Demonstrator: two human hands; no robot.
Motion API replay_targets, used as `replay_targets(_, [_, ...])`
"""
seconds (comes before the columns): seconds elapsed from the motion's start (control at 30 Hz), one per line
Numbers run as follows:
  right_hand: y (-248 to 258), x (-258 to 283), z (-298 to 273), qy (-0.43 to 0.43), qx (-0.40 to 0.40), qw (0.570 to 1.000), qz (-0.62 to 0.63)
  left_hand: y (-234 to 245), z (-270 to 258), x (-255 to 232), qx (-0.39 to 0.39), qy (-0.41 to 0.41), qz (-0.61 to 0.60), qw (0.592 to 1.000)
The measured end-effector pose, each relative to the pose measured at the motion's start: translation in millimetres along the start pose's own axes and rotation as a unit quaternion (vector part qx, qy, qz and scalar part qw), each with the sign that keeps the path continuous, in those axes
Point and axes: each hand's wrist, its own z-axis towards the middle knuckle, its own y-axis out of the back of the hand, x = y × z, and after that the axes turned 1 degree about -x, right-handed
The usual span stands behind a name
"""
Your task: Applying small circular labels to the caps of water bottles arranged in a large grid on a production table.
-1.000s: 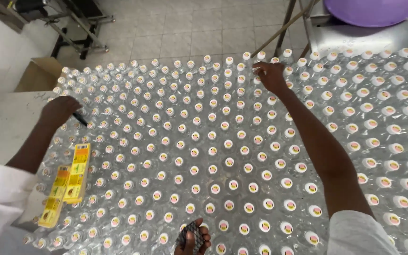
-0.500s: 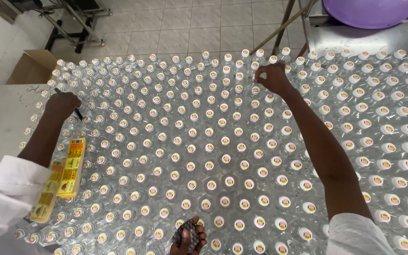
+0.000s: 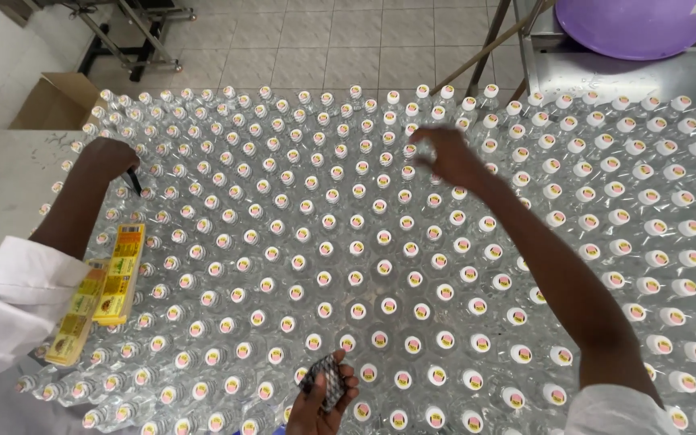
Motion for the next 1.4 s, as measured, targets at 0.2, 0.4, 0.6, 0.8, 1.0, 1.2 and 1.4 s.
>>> replay_targets(0.2, [56.3, 189.5, -135.1, 0.203, 0.245, 0.832, 0.455, -103.4, -41.4, 0.0, 0.040, -0.072, 0.146, 0.986])
replay_targets(0.4, [61.5, 211.7, -173.5, 0.236, 0.295, 0.821, 0.429, -108.5, -40.1, 11.9, 0.091, -0.080, 0.177, 0.977])
replay_targets(0.6, [87.3, 201.8, -157.4, 0.116, 0.309, 0.778, 0.534, -103.9, -38.5, 13.4, 0.090, -0.048, 0.182, 0.978])
replay_targets(0.8, [30.0, 114.1, -62.2, 0.008, 0.233, 0.882, 0.409, -74.7, -30.0, 4.1, 0.028, 0.023, 0.135, 0.990])
replay_targets(1.0, [-50.7, -14.9, 70.7, -0.017, -0.032, 0.973, 0.228, -53.7, -40.1, -1.4, -0.046, 0.018, 0.079, 0.996])
replay_targets(1.2, [-106.9, -64.7, 98.6, 0.010, -0.080, 0.962, 0.262, -7.5, -25.4, -2.9, -0.070, 0.021, 0.048, 0.996])
replay_targets(1.4, [-106.3, -84.4, 84.5, 0.059, -0.051, 0.980, 0.184, -8.6, -26.9, -7.6, -0.082, 0.019, 0.052, 0.995])
